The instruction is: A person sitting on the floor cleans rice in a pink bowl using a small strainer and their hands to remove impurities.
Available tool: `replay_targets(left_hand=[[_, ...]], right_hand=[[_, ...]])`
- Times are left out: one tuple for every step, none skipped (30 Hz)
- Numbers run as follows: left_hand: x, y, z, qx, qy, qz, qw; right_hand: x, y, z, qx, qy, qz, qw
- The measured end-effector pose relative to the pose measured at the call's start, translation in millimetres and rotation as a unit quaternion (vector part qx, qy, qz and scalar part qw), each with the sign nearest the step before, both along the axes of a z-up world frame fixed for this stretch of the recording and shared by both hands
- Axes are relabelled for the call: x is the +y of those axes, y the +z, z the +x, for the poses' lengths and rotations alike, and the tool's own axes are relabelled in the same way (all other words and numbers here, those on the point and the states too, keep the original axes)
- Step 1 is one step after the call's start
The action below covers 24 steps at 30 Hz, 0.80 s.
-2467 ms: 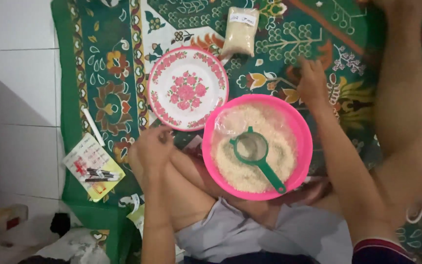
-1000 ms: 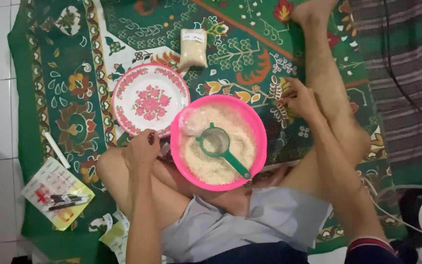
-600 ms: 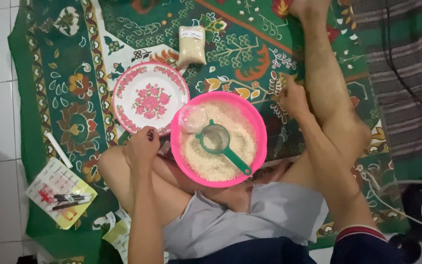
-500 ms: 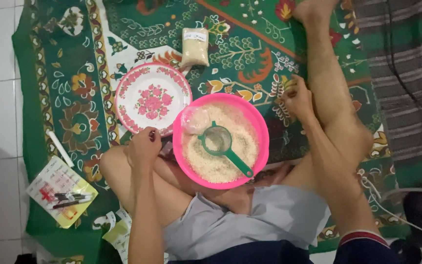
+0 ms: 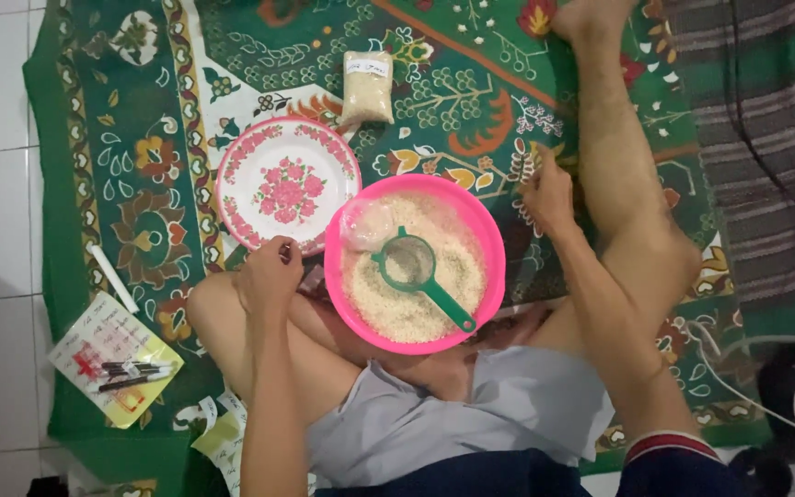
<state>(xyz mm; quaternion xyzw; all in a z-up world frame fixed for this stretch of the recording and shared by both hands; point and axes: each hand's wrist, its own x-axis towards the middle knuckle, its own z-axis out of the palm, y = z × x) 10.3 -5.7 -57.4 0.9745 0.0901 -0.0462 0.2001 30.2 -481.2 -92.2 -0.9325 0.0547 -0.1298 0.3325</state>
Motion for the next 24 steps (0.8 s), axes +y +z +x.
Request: replay_targets(left_hand=[[0, -1, -1, 0.0, -0.002, -0.002, 1.0], [1, -3, 0, -0.001, 0.003, -0.002, 1.0], [1, -4, 2, -0.001, 0.008, -0.003, 1.0], [1, -2, 2, -0.002, 0.01, -0.004, 1.0], [1, 0, 3, 0.007, 0.009, 0.002, 1.0], [3, 0, -1, 0.019, 0.01, 0.01, 1.0], [5, -1, 0, 0.022, 0.014, 0.01, 1.0], [4, -2, 1, 0.016, 0.013, 0.001, 1.0], [3, -4, 2, 0.01, 0.013, -0.009, 1.0], [2, 0, 2, 0.009, 0.01, -0.012, 1.0], [0, 4, 2, 0.009, 0.013, -0.013, 1.0], [2, 9, 1, 0.009, 0.019, -0.013, 1.0], [0, 7, 1, 0.008, 0.02, -0.014, 1.0], [2, 5, 0, 0.002, 0.023, -0.008, 1.0], [3, 3, 0, -0.004, 0.025, -0.002, 1.0], [5, 1, 0, -0.005, 0.026, -0.001, 1.0], [6, 0, 1, -0.01, 0.02, -0.013, 1.0], [5, -3, 0, -0.015, 0.013, -0.027, 0.999], [5, -2, 0, -0.014, 0.012, -0.028, 0.999], [4, -1, 0, -0.022, 0.008, -0.026, 0.999], [4, 0, 0, -0.03, 0.005, -0.024, 0.999], [4, 1, 0, -0.031, 0.005, -0.024, 0.999], [4, 2, -1, -0.03, 0.007, -0.032, 0.999], [3, 3, 0, -0.03, 0.009, -0.041, 0.999]], right_hand=[[-2, -2, 0, 0.0, -0.002, -0.002, 1.0], [-4, -4, 3, 0.017, 0.007, -0.022, 1.0], [-5, -6, 6, 0.033, 0.016, -0.042, 0.998], [-24, -16, 8, 0.032, 0.018, -0.043, 0.998], [-42, -27, 10, 0.045, 0.007, -0.002, 0.999], [-58, -41, 10, 0.062, 0.0, 0.04, 0.997], [-44, -12, 3, 0.065, 0.004, 0.041, 0.997], [-33, 17, -8, 0.072, 0.007, 0.056, 0.996], [-22, 47, -19, 0.078, 0.01, 0.071, 0.994], [-30, 31, -17, 0.078, 0.008, 0.068, 0.995], [-38, 16, -16, 0.081, 0.008, 0.039, 0.996], [-42, 0, -11, 0.084, 0.01, 0.011, 0.996], [-46, -6, -10, 0.083, 0.011, 0.01, 0.996], [-47, -14, -8, 0.066, 0.02, -0.009, 0.998], [-47, -22, -7, 0.048, 0.029, -0.028, 0.998], [-43, -18, -7, 0.048, 0.029, -0.027, 0.998], [-39, -14, -7, 0.037, 0.034, -0.039, 0.998], [-37, -10, -9, 0.028, 0.038, -0.052, 0.998], [-34, -7, -10, 0.029, 0.037, -0.053, 0.997], [-30, -3, -11, 0.031, 0.031, -0.057, 0.997], [-27, 0, -12, 0.033, 0.025, -0.061, 0.997], [-29, -11, -9, 0.032, 0.025, -0.061, 0.997], [-31, -21, -5, 0.077, 0.001, -0.105, 0.992], [-34, -30, 0, 0.119, -0.022, -0.149, 0.981]])
